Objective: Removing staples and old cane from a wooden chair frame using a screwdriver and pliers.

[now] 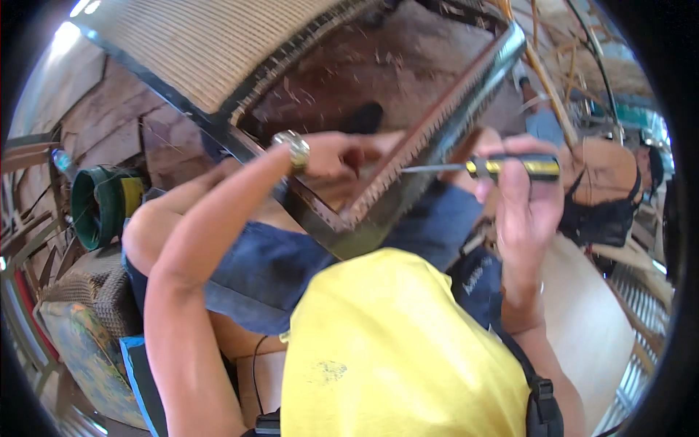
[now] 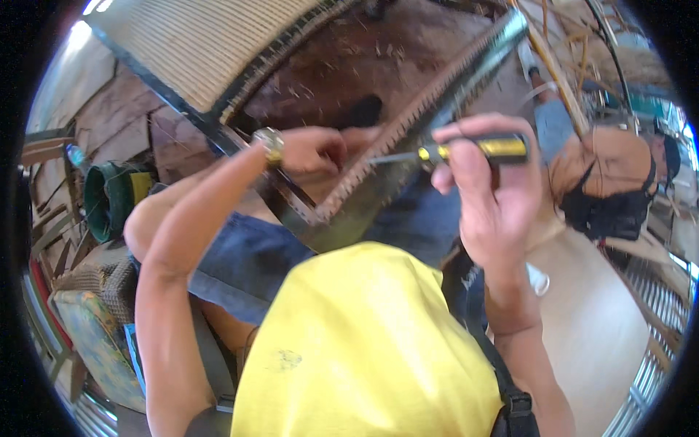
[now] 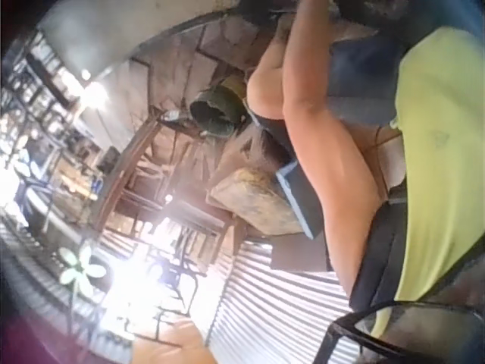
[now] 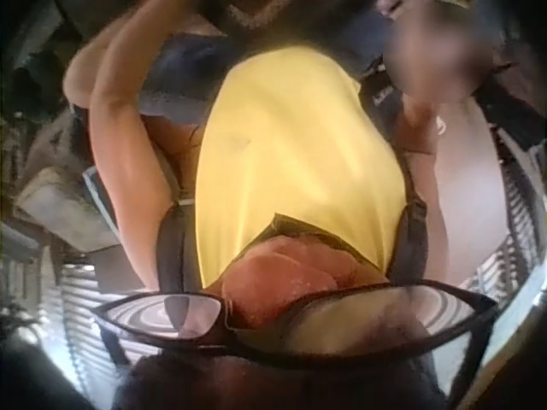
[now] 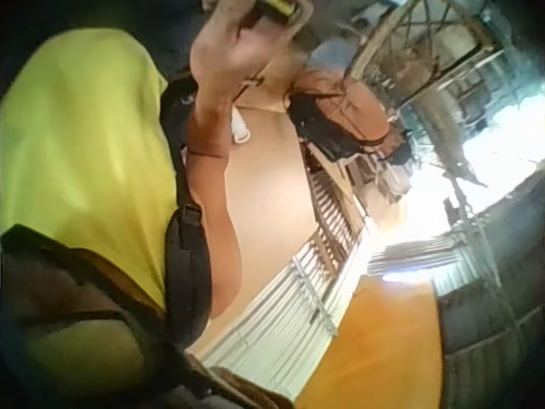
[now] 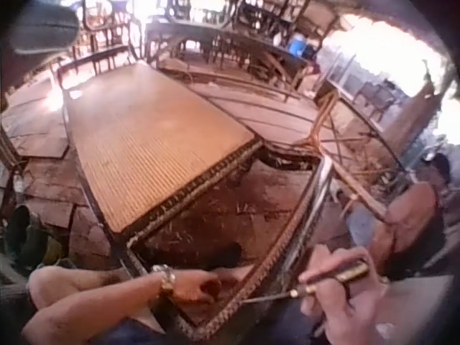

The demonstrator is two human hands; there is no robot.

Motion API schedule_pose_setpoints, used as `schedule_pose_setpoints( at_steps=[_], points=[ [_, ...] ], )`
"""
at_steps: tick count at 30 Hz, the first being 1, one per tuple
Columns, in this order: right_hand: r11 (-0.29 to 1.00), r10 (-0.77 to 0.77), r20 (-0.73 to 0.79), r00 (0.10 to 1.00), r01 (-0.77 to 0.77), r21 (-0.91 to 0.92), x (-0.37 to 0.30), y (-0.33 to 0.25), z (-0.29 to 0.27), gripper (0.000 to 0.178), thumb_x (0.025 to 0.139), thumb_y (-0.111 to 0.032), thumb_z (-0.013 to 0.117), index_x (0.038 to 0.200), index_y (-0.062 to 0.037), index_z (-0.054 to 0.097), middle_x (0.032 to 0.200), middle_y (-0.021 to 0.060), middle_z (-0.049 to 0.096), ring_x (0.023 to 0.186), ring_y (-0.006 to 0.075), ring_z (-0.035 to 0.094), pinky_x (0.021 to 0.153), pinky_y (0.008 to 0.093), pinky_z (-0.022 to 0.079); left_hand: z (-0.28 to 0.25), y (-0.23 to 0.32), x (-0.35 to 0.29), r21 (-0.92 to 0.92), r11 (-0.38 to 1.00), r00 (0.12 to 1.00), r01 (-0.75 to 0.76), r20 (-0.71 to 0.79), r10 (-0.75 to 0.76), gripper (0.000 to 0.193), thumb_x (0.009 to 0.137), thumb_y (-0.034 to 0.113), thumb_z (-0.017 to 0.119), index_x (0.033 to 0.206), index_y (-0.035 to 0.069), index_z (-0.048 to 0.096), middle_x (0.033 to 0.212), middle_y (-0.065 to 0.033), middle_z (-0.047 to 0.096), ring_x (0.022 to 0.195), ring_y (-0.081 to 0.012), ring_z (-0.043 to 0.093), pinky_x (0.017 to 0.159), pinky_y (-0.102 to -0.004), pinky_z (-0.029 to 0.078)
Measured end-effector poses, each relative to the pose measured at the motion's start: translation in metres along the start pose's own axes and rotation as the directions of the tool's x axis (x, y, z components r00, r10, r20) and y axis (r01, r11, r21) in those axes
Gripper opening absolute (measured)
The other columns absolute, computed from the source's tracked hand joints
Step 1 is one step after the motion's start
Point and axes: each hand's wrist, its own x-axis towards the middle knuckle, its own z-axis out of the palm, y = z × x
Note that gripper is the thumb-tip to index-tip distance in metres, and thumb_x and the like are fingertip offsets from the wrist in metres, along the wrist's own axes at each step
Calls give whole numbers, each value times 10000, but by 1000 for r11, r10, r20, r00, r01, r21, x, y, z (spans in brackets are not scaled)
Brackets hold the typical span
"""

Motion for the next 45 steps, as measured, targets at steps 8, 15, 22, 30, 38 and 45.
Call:
schedule_pose_setpoints(
  at_steps=[8,15,22,30,38,45],
  points=[
    [963,220,143,965,-238,125,-27,39,10,252,1011,-169,685,1164,-21,549,959,53,655,727,78,617,651,212,512,15,26,-24,-673,673,950,308,173,-261,455,1025,365,634,1322,25,579,1055,-88,699,875,-171,699,815,-319,589],
    [965,250,245,937,-261,11,-33,41,19,294,991,-196,719,1152,-13,555,925,51,676,757,71,644,656,209,529,26,13,-24,-418,890,983,183,87,-161,387,1032,301,592,1280,6,632,1085,-67,711,972,-141,644,895,-315,535],
    [949,-31,459,888,171,-266,-17,31,35,271,969,-159,733,1126,-25,557,964,65,627,810,146,635,710,281,518,11,17,-14,-391,907,950,154,310,-28,392,907,105,699,1281,12,634,1102,-72,734,979,-149,659,900,-317,535],
    [844,-152,586,796,412,-342,-17,17,67,382,876,-93,796,1113,-26,504,938,135,601,775,309,674,661,359,535,10,43,-19,-290,955,977,69,212,-6,552,841,56,753,1366,56,582,1157,-77,731,1005,-161,662,895,-343,553],
    [915,-249,438,864,358,-186,-62,37,53,452,826,-34,825,1145,-53,505,970,147,598,792,302,667,614,365,545,29,14,-16,-512,852,962,105,271,44,515,930,-14,634,1414,66,481,1277,-55,647,1143,-150,614,949,-325,552],
    [914,-267,357,895,353,-201,-66,48,55,365,859,-76,798,1071,-64,502,908,118,552,767,288,639,604,366,530,24,23,-16,-433,884,950,177,309,-39,637,919,10,701,1496,36,432,1422,-84,584,1291,-170,519,1168,-368,371]
  ],
)
